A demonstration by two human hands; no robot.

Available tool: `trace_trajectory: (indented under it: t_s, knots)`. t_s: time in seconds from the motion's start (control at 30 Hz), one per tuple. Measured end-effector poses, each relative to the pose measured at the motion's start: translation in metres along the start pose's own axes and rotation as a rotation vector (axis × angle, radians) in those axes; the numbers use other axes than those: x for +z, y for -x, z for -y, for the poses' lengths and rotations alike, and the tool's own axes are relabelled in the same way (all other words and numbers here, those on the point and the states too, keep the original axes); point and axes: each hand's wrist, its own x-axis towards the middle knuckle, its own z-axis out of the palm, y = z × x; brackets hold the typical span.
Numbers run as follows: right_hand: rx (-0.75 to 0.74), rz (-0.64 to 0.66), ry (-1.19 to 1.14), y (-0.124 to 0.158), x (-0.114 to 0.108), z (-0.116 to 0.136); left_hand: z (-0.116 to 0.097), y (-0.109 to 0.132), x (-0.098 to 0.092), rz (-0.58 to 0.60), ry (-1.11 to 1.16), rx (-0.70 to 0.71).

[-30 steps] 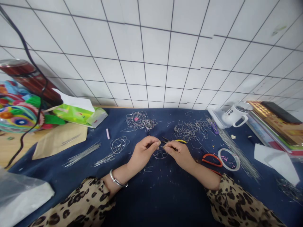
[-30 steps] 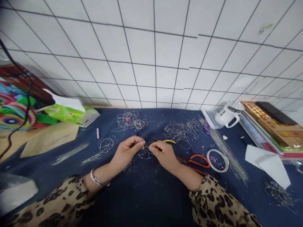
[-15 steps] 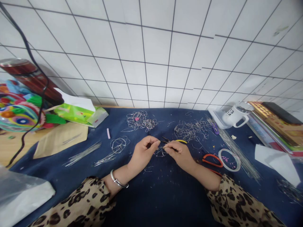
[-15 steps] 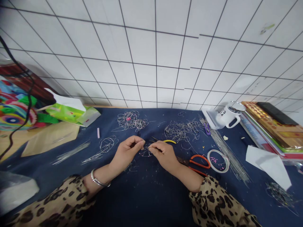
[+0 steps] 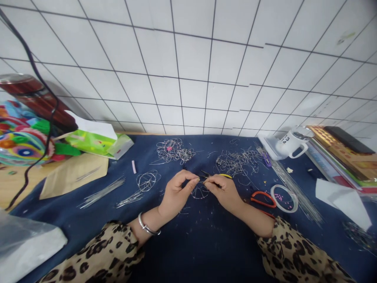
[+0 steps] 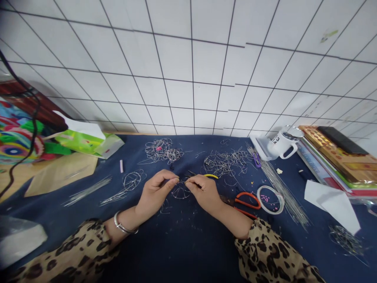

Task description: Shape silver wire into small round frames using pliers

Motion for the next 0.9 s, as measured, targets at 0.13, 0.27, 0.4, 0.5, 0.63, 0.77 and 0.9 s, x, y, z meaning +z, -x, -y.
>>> trace_trajectory:
  t_s: [0.13, 0.27, 0.4, 0.5, 0.63, 0.77, 0.9]
  knots:
    - [-0.009, 0.017, 0.028, -0.0001, -0.0005, 0.0034, 0.0019, -0.001, -0.0003, 0.005, -0.039, 0.062]
    - [-0.014, 0.026, 0.044, -0.0003, -0.0002, 0.0044, 0.0021, -0.0006, 0.0, -0.006, -0.055, 0.072]
    - [-0.011, 0.028, 0.05, -0.001, 0.0009, 0.005, 0.0009, -0.0002, 0.0006, -0.026, -0.054, -0.018]
    - [-0.006, 0.026, 0.045, -0.0016, 0.0016, 0.0053, 0.0012, -0.0004, 0.0012, -0.042, -0.035, -0.077]
    - [-0.002, 0.028, 0.049, -0.0025, 0.0016, 0.0053, 0.0026, 0.0, 0.0021, -0.055, -0.029, -0.082]
    - [0.012, 0.038, 0.047, -0.0025, 0.0022, 0.0033, 0.0022, 0.0016, 0.0037, -0.078, -0.031, -0.049]
    - [0.01, 0.041, 0.034, -0.0011, 0.004, 0.0012, 0.0016, 0.0031, 0.0046, -0.075, -0.067, -0.007]
